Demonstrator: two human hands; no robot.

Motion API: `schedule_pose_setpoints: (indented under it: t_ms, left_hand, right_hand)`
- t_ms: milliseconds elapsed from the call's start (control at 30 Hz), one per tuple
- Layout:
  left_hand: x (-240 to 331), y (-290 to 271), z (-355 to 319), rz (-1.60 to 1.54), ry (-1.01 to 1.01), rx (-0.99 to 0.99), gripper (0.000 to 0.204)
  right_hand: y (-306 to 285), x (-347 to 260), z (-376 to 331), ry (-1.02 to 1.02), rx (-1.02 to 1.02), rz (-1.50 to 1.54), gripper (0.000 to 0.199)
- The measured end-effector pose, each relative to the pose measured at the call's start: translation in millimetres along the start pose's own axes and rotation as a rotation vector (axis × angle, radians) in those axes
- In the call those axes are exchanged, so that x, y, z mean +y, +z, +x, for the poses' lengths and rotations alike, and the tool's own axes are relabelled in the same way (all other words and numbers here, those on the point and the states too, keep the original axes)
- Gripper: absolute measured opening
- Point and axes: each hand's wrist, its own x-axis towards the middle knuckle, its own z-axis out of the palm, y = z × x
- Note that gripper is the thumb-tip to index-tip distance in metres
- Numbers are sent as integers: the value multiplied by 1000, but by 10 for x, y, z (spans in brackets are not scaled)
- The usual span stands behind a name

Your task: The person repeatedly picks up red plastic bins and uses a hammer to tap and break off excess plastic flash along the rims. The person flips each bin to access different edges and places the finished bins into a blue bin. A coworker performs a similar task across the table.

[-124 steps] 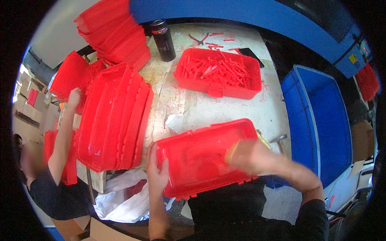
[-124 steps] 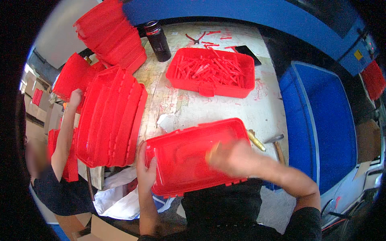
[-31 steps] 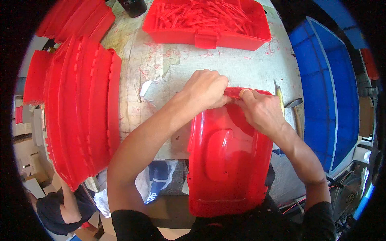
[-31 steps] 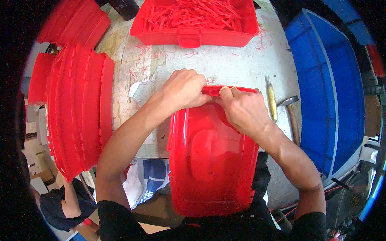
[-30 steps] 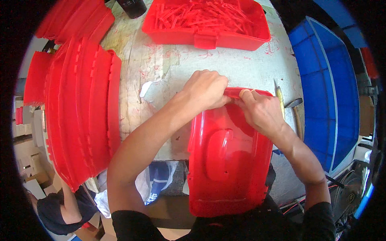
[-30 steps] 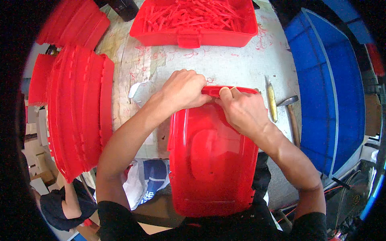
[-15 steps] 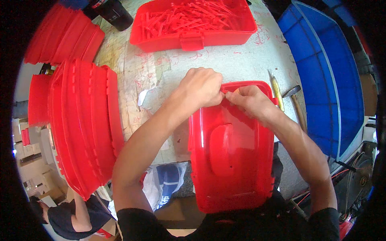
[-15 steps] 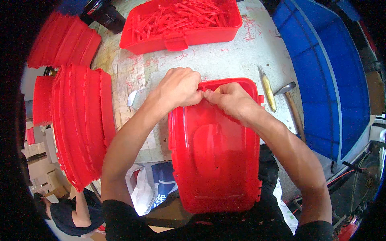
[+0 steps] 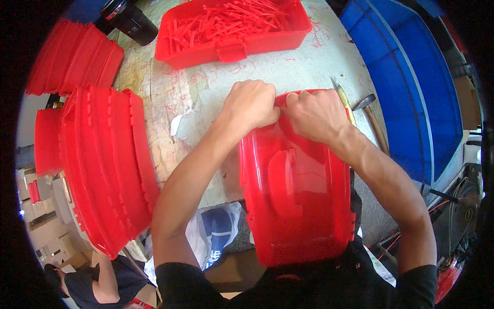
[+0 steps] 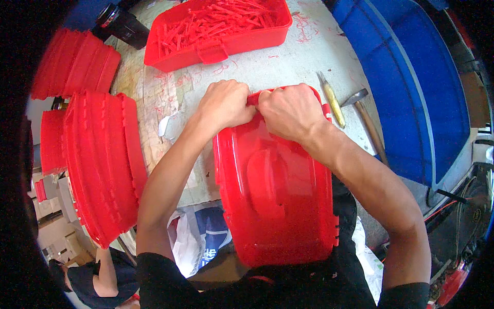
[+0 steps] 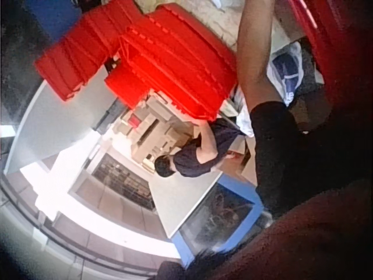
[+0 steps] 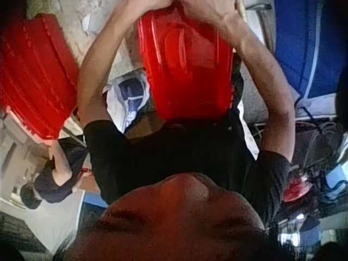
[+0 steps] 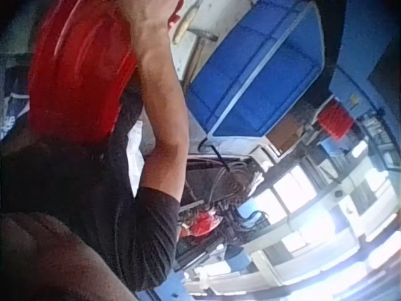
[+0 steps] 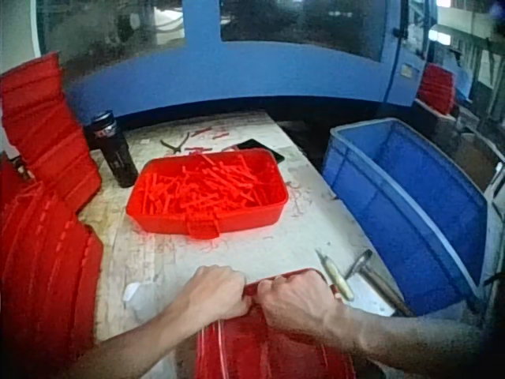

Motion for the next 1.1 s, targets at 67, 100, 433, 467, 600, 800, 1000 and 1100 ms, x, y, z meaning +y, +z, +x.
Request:
schedule_pose_setpoints:
  t_ms: [67, 100, 433, 467, 600, 800, 1000, 1100]
  left_hand:
    - [8, 4, -3, -5, -2, 14, 23]
    - [11, 0, -1, 8, -12, 10, 23]
    - [21, 54, 5, -11, 25, 61, 23]
    - [10, 70, -1, -15, 32, 67, 24]
    - [-57, 105, 6, -47, 31, 122, 25]
    - [-79, 117, 55, -32, 39, 90, 28]
    - [-111, 93, 45, -42, 36, 82, 28]
    - [-130, 93, 9, -67, -18, 92, 27]
  right_hand:
    - [34, -20, -16, 73, 34, 73, 20]
    - [60, -42, -36, 115, 76, 130, 22]
    - [-5, -125, -43, 150, 37, 28, 19]
    - [-56, -116, -12, 71, -7, -32, 17]
    - [-197, -69, 103, -86, -110, -176, 14]
    - [14, -153, 0, 259, 49, 153, 24]
    - [4, -132, 28, 176, 24, 55, 18]
    - [-165, -85, 160, -72, -31, -152, 14]
